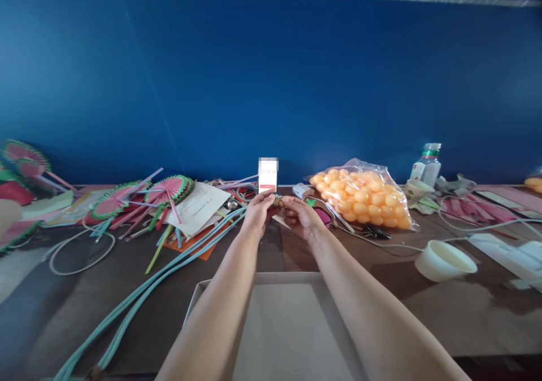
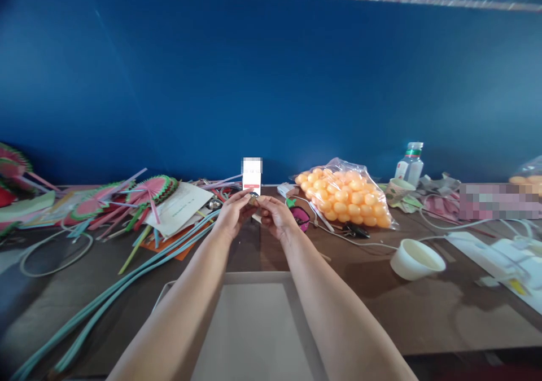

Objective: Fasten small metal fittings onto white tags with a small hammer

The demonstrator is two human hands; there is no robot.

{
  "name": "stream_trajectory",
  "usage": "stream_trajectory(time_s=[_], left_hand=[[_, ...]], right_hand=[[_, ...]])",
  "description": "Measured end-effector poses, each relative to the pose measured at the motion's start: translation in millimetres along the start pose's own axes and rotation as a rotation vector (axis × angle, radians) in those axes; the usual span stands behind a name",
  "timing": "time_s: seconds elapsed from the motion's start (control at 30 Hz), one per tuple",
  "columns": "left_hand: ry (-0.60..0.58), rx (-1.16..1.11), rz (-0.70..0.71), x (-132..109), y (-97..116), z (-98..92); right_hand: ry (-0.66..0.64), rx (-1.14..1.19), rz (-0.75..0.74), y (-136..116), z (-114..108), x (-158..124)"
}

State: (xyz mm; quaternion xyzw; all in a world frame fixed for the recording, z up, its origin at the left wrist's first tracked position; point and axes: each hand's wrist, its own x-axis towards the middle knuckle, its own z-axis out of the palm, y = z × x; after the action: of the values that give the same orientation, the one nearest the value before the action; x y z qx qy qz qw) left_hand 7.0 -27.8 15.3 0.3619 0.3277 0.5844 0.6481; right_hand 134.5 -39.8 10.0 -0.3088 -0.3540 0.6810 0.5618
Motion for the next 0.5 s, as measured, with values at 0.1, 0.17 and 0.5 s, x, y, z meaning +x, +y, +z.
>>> stream_trajectory(time_s=[0.1,0.17,0.5], left_hand=[[0.001,0.006,-0.003,0.4,-0.5,-0.2],[-0.011,0.007,-0.007,0.4,-0.3,-0.3],[-0.026,-0.006,-0.005,-1.0,0.5,0.5]], right_hand=[[-0.009,-0.003,-0.006,-0.7,0.8,-0.6],[-0.016,-0.006,-0.012,-1.2,1.2,-1.0],[-0.02,0.02,-0.002,-1.9,-0.4,-0.9]])
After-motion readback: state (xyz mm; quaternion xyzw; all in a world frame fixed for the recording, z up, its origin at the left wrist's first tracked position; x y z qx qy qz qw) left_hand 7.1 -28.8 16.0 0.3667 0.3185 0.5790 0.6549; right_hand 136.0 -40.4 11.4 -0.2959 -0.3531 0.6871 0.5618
